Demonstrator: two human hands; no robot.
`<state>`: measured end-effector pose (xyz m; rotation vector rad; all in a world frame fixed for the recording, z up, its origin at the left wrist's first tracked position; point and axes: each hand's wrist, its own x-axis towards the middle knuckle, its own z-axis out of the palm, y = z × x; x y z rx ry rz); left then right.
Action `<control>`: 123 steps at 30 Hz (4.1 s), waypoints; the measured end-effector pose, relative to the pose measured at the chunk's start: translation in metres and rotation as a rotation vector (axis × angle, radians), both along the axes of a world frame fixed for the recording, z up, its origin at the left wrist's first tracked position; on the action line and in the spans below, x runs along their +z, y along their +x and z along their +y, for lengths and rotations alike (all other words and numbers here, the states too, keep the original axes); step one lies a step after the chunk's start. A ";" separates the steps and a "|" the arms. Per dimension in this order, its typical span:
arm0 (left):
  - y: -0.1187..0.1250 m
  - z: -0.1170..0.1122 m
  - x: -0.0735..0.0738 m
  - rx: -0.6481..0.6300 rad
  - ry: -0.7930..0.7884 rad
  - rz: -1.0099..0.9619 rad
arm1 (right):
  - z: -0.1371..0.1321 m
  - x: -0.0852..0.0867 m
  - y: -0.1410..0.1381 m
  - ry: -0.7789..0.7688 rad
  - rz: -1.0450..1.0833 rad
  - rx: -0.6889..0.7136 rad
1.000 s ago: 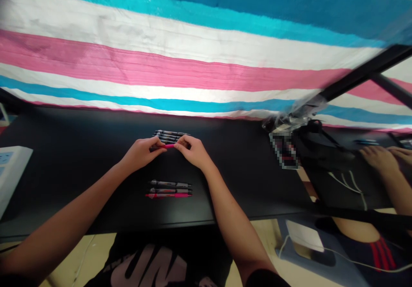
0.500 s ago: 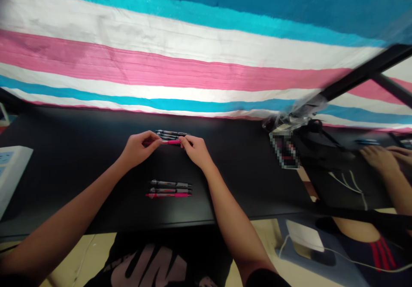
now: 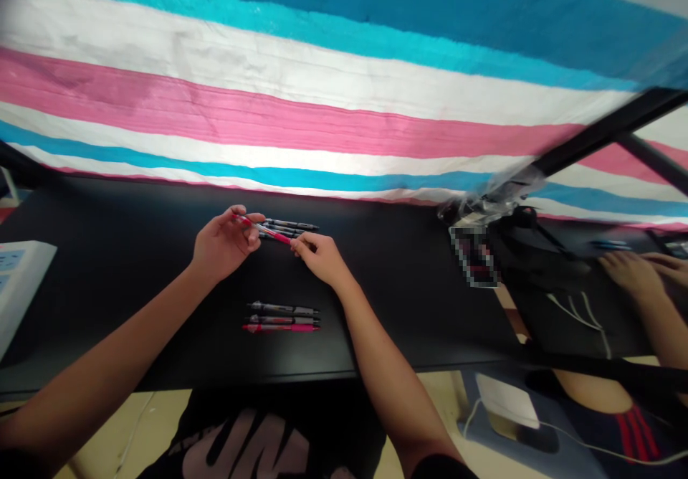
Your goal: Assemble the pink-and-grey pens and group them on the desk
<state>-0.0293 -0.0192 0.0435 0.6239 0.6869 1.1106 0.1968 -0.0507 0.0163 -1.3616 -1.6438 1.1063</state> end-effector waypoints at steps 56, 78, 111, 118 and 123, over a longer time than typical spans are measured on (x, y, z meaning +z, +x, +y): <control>-0.001 -0.007 0.008 -0.196 0.037 -0.046 | -0.006 -0.001 -0.011 -0.018 0.077 0.049; -0.002 -0.007 0.008 -0.229 -0.043 -0.218 | -0.005 0.000 -0.011 -0.011 0.061 0.035; -0.003 -0.007 0.006 -0.226 -0.007 -0.249 | -0.005 -0.002 -0.009 0.003 0.043 0.024; -0.001 -0.008 0.009 -0.239 -0.025 -0.217 | -0.006 0.001 -0.011 -0.007 0.048 0.020; -0.001 -0.008 0.008 -0.213 -0.025 -0.165 | -0.006 0.003 -0.011 -0.012 0.036 0.017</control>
